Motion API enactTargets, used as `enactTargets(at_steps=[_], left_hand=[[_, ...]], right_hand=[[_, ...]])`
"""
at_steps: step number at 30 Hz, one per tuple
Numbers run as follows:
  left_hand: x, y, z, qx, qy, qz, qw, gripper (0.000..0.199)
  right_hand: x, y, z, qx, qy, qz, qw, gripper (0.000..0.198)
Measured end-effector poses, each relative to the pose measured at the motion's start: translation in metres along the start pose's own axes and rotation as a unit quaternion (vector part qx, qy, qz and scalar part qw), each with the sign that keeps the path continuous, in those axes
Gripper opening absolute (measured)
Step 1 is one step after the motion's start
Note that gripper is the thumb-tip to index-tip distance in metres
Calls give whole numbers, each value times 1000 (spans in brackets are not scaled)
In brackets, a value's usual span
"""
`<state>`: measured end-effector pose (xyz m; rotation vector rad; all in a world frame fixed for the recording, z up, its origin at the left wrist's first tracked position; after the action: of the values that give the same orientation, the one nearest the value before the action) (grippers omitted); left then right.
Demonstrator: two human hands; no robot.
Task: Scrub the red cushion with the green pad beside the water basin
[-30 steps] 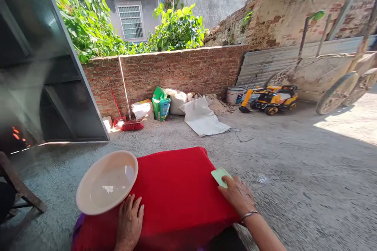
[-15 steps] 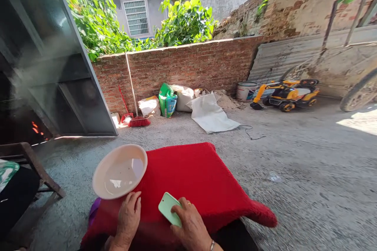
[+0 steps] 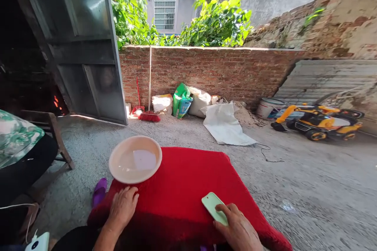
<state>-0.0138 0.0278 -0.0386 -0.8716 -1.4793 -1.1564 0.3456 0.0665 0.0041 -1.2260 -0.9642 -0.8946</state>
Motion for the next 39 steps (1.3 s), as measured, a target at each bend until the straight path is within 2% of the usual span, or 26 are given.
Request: enactTargets(at_steps=[4,8,10,12,14,16,19,21,24,28,30,33,36,39], left_hand=[[9,-12,-4,25,18,-11,999,35],[11,-15,-6,33,26,-15,999,32],[12,-13,-6,31,24,-20,999,31],[14,-10,-6,30,17,-24,999,31],[17,-5,-6,30,9,-30,999,30],[19,-1,-6,29,5,-38,999,30],[21,5,-7,21,2,-45,999,31],[20,6,-7,20,1,-44,999,31],[19,8,-6,18,1,-42,999,29],[17,10,-2,15,-5,-41,999,28],[16,11,0,14,-7,-41,999,29],[15,13,1,5,-7,-44,999,28],[15,14,0,-4,-10,-48,999,28],[15,15,0,-5,-15,-49,999,28]], right_hand=[[-30,-72,17,97,-58,26,993,23],[-61,-150,37,188,-104,8,977,29],[-73,-176,47,220,-130,-11,967,31],[-80,-187,56,237,-151,-24,959,32],[-79,-182,66,238,-156,-32,958,33],[-72,-163,75,218,-144,-42,964,32],[-54,-124,83,145,-114,-77,980,27],[-43,-109,83,100,-95,-99,985,26],[-40,-117,79,98,-81,-88,988,26],[-53,-150,78,129,-94,-68,985,28],[-56,-153,79,132,-104,-72,983,29],[-48,-129,78,112,-109,-88,984,29],[-32,-96,71,66,-77,-113,988,29],[-29,-95,55,80,-66,-75,992,30]])
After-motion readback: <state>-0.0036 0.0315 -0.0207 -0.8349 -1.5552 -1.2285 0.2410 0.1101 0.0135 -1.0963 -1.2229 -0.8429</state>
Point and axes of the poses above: each hand's wrist, its own z-axis towards the middle knuckle, its own x-axis out of the back of the hand, y = z × x, the point moved 5 cm from there along z, towards the middle knuckle, and after that the axes turned 5 degrees about y, right-handed, at the moved point
